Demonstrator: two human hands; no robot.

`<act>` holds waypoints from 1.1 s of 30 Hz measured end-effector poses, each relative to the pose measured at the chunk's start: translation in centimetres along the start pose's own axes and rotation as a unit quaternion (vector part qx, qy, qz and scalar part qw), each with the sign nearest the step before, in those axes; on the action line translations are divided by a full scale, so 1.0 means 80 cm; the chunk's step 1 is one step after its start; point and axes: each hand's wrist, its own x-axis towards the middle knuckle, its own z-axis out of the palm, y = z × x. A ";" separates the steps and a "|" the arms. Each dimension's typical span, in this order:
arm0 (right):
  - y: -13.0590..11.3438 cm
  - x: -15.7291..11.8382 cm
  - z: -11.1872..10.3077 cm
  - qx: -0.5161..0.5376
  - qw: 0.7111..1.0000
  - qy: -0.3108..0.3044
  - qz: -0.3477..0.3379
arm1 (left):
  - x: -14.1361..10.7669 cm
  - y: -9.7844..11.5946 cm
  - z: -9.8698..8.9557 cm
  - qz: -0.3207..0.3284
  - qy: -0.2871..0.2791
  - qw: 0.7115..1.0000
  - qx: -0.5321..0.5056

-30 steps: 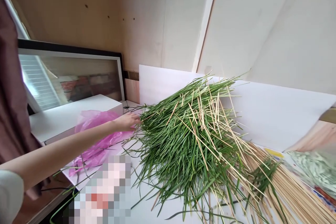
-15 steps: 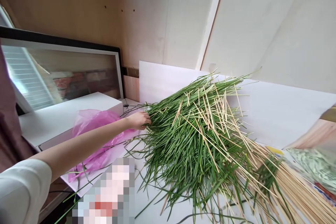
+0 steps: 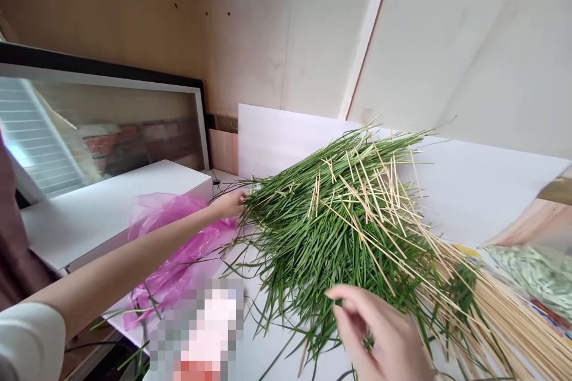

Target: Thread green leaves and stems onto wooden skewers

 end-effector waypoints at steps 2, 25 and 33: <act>-0.007 0.033 0.022 0.035 0.995 -0.093 -0.033 | 0.008 -0.003 0.009 -0.043 -0.046 0.997 -0.049; 0.040 0.316 0.284 -0.266 0.853 -0.373 -0.251 | -0.007 0.051 0.064 0.172 -0.093 0.971 -0.140; 0.061 0.334 0.287 -0.328 0.792 -0.438 -0.269 | 0.000 0.002 -0.003 0.210 -0.040 0.968 -0.134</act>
